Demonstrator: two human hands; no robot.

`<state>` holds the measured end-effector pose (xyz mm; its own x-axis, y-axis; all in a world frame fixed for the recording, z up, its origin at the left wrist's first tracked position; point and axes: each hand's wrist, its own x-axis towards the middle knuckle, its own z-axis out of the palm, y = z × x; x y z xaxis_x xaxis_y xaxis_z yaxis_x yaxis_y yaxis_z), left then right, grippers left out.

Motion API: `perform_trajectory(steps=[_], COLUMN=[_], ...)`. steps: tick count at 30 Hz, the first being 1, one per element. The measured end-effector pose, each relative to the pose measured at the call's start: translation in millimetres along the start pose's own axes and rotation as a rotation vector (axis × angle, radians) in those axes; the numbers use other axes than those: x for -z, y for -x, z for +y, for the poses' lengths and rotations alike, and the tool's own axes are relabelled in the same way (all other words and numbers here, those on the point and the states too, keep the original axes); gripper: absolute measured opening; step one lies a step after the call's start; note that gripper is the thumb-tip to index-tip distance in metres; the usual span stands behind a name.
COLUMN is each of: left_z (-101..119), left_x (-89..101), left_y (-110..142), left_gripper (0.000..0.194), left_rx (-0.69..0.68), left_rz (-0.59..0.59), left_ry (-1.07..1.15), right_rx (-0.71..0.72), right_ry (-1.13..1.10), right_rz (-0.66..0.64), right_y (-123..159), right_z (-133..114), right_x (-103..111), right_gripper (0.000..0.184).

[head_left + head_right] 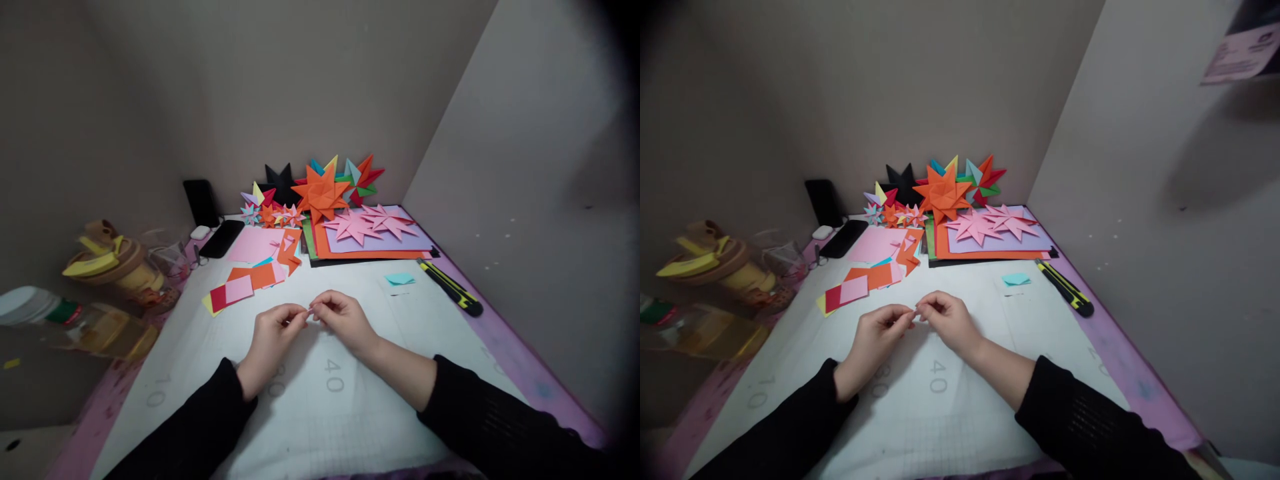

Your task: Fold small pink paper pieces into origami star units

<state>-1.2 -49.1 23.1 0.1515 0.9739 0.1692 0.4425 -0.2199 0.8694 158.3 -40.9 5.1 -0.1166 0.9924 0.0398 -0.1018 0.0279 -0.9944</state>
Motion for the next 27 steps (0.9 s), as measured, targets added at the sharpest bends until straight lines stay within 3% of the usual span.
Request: perform_trajectory(steps=[5, 12, 15, 19, 21, 24, 27], left_z=[0, -1, -1, 1, 2, 3, 2], left_x=[1.5, 2.8, 5.1, 9.2, 9.9, 8.4, 6.6], left_y=[0, 0, -1, -3, -4, -4, -4], left_gripper=[0.014, 0.013, 0.015, 0.017, 0.018, 0.019, 0.018], left_rx=[-0.079, -0.163, -0.137, -0.044, -0.014, -0.024, -0.049], left_rz=[0.017, -0.013, -0.04, -0.035, -0.036, -0.057, -0.081], left_ry=[-0.08, -0.156, -0.157, -0.122, -0.097, -0.078, -0.078], right_rx=[0.074, 0.454, 0.45, 0.364, 0.379, 0.393, 0.351], right_ry=[0.084, 0.499, 0.53, 0.47, 0.431, 0.423, 0.439], right_rz=[0.029, -0.056, -0.036, 0.166, 0.205, 0.041, -0.072], right_y=[0, 0, -4, -11, -12, -9, -5], right_z=[0, -7, -11, -12, -11, -8, -6], right_x=[1, 3, 11, 26, 28, 20, 10], right_gripper=[0.013, 0.006, 0.015, 0.016, 0.012, 0.016, 0.004])
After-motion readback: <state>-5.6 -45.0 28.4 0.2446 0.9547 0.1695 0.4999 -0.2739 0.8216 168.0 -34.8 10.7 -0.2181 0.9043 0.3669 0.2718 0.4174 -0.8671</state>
